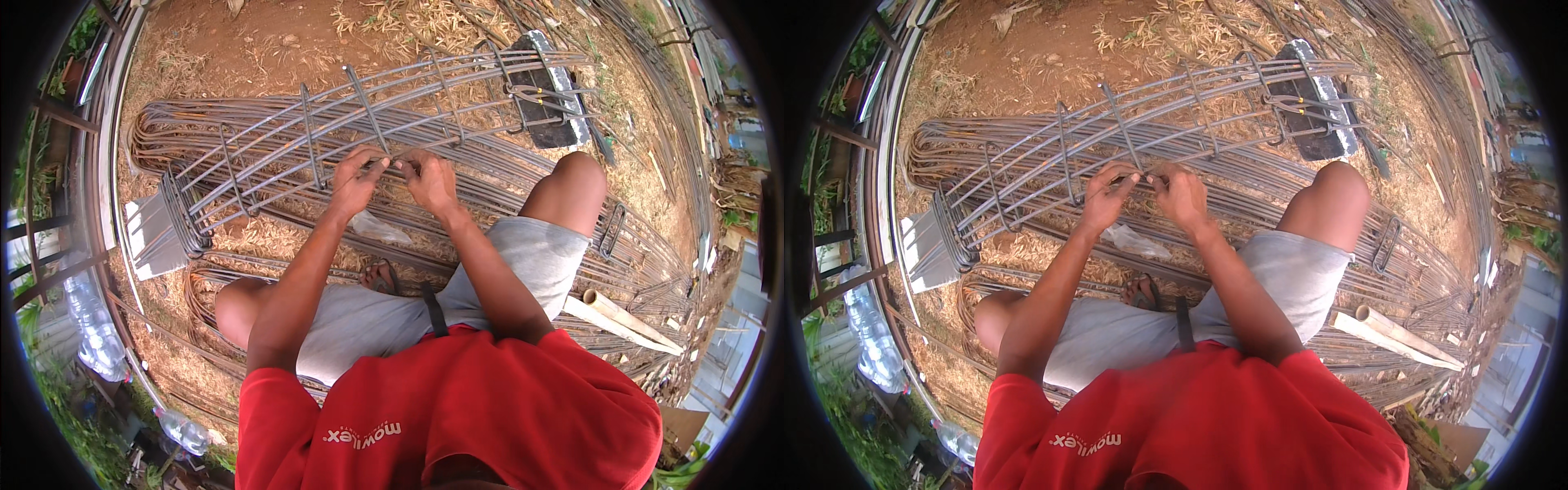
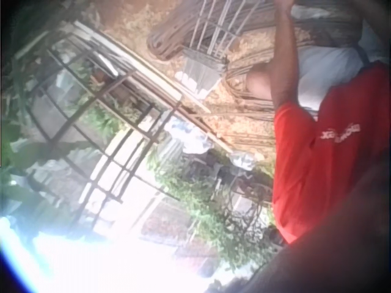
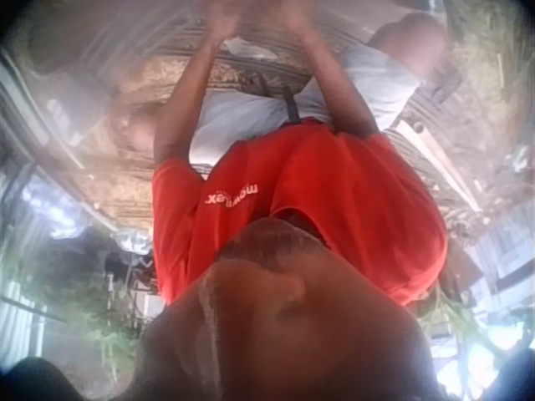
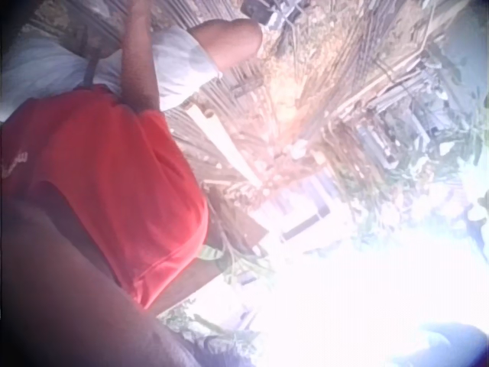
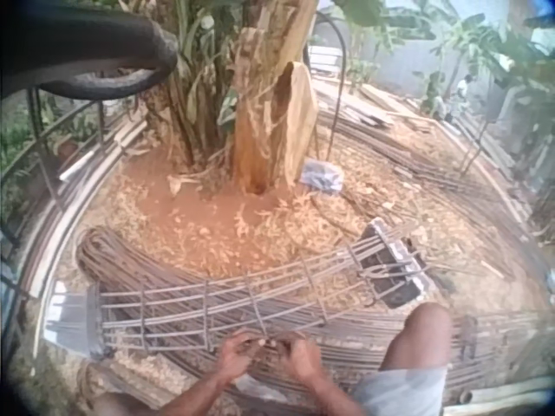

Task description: The person sits on the ground and assembles a rebar mesh by tying intersecting steel bars with wire using pliers. The person repeatedly wraps wire around bar intersections and twists it to secure the mesh structure.

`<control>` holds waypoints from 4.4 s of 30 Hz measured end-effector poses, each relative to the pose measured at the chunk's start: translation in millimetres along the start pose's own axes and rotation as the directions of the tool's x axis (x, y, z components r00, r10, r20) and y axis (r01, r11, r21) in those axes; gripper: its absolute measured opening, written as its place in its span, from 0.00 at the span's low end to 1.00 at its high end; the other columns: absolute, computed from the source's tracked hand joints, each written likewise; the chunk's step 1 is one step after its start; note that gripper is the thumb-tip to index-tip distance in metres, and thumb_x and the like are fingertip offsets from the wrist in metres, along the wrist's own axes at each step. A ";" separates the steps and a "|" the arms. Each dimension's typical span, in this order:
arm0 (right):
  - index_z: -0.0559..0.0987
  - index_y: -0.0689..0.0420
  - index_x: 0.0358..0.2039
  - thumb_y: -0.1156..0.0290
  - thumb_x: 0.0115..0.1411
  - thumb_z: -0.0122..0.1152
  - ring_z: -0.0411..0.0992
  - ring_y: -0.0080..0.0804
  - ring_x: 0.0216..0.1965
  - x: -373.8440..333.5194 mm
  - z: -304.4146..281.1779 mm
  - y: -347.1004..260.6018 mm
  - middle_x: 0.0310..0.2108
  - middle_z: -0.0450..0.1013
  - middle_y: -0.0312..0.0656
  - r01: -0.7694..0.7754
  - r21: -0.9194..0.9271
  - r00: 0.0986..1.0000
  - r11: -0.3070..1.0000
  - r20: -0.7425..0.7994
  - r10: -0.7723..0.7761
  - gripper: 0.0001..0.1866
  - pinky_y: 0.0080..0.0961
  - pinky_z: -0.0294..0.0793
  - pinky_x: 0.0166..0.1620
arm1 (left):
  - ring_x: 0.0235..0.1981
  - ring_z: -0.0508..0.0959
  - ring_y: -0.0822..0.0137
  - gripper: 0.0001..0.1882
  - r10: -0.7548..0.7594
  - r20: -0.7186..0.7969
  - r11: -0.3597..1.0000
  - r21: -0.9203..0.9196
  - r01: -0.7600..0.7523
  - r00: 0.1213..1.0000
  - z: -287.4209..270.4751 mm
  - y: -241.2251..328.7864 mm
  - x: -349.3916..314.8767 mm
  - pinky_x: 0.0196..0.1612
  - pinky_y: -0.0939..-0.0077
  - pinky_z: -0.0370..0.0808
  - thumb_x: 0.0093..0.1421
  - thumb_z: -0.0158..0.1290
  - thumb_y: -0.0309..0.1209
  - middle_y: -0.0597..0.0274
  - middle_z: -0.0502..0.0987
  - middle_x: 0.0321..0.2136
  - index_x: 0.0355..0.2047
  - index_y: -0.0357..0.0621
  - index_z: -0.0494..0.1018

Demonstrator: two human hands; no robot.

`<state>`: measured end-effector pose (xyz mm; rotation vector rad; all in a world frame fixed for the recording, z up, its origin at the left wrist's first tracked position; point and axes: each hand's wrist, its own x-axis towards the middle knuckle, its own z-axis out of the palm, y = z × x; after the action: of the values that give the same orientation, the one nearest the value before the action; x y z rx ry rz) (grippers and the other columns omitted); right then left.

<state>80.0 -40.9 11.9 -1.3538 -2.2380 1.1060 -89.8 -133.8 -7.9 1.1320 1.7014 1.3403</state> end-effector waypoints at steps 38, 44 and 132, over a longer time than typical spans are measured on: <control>0.82 0.40 0.62 0.58 0.54 0.73 0.67 0.65 0.65 156.0 -233.1 149.5 0.62 0.73 0.50 -0.271 -0.720 0.936 0.639 -0.351 0.002 0.32 0.64 0.70 0.64 | 0.39 0.85 0.57 0.27 -0.535 0.047 0.796 0.362 0.485 0.843 7.1 4.5 39.3 0.47 0.60 0.76 0.71 0.58 0.58 0.56 0.87 0.34 0.43 0.45 0.87; 0.83 0.37 0.60 0.52 0.54 0.75 0.64 0.62 0.68 135.7 -215.9 139.2 0.66 0.71 0.50 -0.345 -0.630 0.876 0.696 -0.482 -0.001 0.31 0.65 0.59 0.70 | 0.57 0.83 0.45 0.32 -0.548 0.071 0.795 0.354 0.492 0.834 4.7 -2.0 40.9 0.62 0.54 0.75 0.70 0.57 0.61 0.46 0.86 0.52 0.53 0.45 0.86; 0.75 0.69 0.56 0.48 0.80 0.53 0.79 0.39 0.23 -39.0 -36.0 -14.1 0.24 0.79 0.47 -0.408 -0.111 0.784 0.906 0.467 0.410 0.30 0.41 0.78 0.33 | 0.56 0.83 0.40 0.35 -0.550 0.077 0.792 0.365 0.490 0.831 5.9 0.7 50.2 0.61 0.44 0.75 0.73 0.49 0.65 0.43 0.86 0.48 0.42 0.45 0.88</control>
<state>112.7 -61.2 51.1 -1.7871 -2.3130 1.7613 -103.8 -85.2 -8.5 0.8239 1.9583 0.5993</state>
